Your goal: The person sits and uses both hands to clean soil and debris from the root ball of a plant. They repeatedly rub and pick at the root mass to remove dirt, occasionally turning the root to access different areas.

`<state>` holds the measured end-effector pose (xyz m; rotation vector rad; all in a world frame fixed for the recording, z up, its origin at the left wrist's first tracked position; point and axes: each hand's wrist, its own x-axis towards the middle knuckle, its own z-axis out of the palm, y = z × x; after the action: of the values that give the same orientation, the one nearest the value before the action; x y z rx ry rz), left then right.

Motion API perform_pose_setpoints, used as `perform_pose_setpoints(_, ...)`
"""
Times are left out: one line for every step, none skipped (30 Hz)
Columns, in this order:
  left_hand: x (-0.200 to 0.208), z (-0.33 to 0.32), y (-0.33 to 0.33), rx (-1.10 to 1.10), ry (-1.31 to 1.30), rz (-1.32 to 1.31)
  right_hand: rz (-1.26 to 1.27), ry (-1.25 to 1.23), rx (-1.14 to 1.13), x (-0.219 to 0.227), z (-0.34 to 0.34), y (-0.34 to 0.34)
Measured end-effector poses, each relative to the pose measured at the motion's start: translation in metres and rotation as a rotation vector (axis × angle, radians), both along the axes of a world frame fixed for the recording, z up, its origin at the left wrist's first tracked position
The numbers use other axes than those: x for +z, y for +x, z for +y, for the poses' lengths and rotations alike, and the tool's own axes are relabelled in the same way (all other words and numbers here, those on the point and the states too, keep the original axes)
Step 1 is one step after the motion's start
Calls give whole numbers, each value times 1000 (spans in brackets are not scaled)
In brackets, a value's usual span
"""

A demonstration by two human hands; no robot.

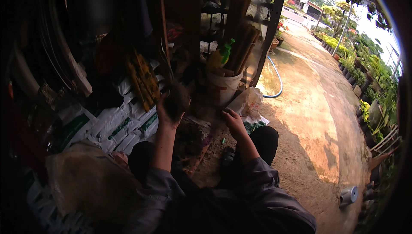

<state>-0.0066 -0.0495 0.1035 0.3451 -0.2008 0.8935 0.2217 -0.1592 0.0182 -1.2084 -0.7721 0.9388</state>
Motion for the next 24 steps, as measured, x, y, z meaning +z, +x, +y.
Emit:
perform_pose_setpoints(-3,7,-2,48,-9,61,-20,17,-20,12,7,5)
perform_pose_setpoints(-6,12,-3,96,-17,129,-105,24,34,27,14,9)
perform_pose_setpoints(-6,17,-8,149,-21,199,-187,37,94,46,20,9)
perform_pose_setpoints(-6,24,-11,145,-36,193,-269,54,151,60,29,10)
perform_pose_setpoints(-4,31,-7,130,-47,171,-320,85,152,70,39,15)
perform_pose_setpoints(-2,38,-2,115,-58,148,-370,117,153,79,50,18)
perform_pose_setpoints(-1,44,1,139,-60,166,-421,149,155,87,60,20)
perform_pose_setpoints(3,45,1,171,-70,182,-458,214,143,95,71,18)
perform_pose_setpoints(2,46,2,202,-90,196,-429,232,147,102,78,15)
perform_pose_setpoints(1,52,5,224,-105,212,-398,251,153,110,86,12)
perform_pose_setpoints(1,58,7,243,-119,236,-361,269,155,115,92,11)
perform_pose_setpoints(0,64,9,264,-133,260,-404,251,150,118,100,14)
perform_pose_setpoints(-10,73,12,226,-54,214,-448,234,148,121,109,16)
perform_pose_setpoints(-25,87,9,206,29,177,-481,226,160,122,120,11)
perform_pose_setpoints(-28,92,6,182,107,140,-451,220,170,126,123,3)
perform_pose_setpoints(-32,95,8,189,31,186,-421,214,183,132,125,-5)
perform_pose_setpoints(-40,95,11,222,-15,255,-385,196,203,132,125,-15)
perform_pose_setpoints(-45,93,13,257,-61,324,-312,182,216,130,126,-22)
perform_pose_setpoints(-50,91,14,294,-110,392,-469,256,174,114,139,-16)
perform_pose_setpoints(-55,89,25,247,-159,389,-522,200,142,99,140,-5)
perform_pose_setpoints(-57,87,25,228,-204,396,-561,159,131,88,146,-5)
perform_pose_setpoints(-58,87,24,202,-229,425,-539,220,122,78,152,-6)
perform_pose_setpoints(-60,85,22,165,-264,455,-513,267,105,72,151,-11)
perform_pose_setpoints(-61,90,20,131,-215,399,-573,287,113,76,157,-12)
